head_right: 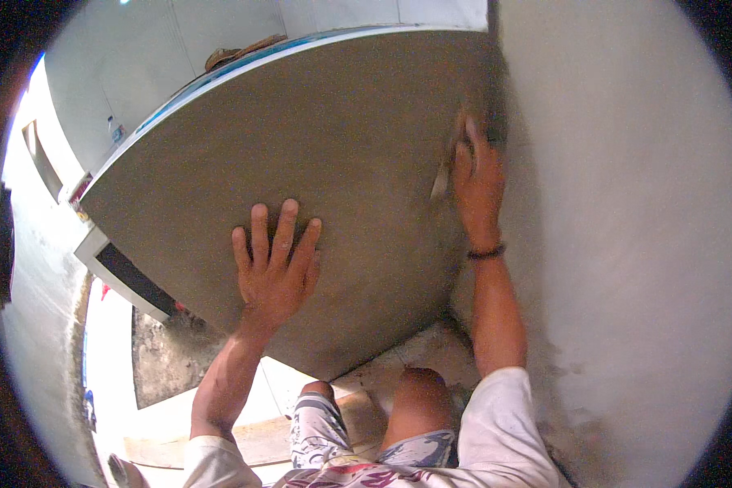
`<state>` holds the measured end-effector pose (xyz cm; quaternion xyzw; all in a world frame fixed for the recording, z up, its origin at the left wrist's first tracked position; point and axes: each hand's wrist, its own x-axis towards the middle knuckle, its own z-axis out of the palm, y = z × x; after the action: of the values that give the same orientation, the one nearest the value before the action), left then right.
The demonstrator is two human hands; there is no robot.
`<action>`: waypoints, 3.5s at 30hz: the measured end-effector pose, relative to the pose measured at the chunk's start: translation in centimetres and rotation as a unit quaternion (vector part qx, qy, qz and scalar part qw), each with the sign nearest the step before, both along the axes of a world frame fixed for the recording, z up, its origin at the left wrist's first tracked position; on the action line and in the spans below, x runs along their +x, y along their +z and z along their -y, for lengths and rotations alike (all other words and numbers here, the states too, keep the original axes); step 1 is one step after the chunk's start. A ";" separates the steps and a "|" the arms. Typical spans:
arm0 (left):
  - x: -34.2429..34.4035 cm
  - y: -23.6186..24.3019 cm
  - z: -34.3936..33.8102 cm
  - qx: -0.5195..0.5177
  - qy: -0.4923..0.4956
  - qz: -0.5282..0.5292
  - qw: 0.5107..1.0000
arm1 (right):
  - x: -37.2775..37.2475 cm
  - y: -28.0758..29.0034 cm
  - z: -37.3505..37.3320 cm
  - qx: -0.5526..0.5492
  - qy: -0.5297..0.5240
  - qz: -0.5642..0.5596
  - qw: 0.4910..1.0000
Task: The person applies plaster to a wall section using a wooden float tool and smooths the surface by hand near a newly installed kitchen sink.
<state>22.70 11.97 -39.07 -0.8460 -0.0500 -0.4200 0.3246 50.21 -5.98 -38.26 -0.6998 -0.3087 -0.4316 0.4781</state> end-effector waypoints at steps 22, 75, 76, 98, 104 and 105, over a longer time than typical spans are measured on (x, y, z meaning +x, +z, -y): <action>-1.1 0.3 -0.3 -0.036 -0.054 0.010 0.998 | -4.6 8.3 -3.1 -0.096 -0.032 0.130 0.986; 7.6 6.3 7.1 -0.016 -0.068 -0.139 0.988 | -2.6 -18.5 2.5 0.076 0.054 -0.143 0.985; 9.9 6.8 7.8 -0.010 -0.083 -0.156 0.984 | -2.7 -21.9 2.9 0.043 0.039 -0.196 0.979; 14.4 4.2 6.7 0.192 -0.017 -0.288 0.938 | -3.0 -17.3 2.8 0.007 0.111 -0.186 0.976; 8.2 5.8 4.9 0.113 -0.001 -0.250 0.962 | 0.1 0.1 2.4 0.008 0.039 -0.024 0.999; 7.6 6.5 4.9 0.104 0.007 -0.235 0.966 | 0.4 2.4 2.3 0.006 0.034 -0.013 0.999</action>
<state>30.31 7.03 -32.58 -0.8821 0.0660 -0.2096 0.4167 50.62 -8.31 -35.88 -0.6917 -0.3229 -0.4080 0.5009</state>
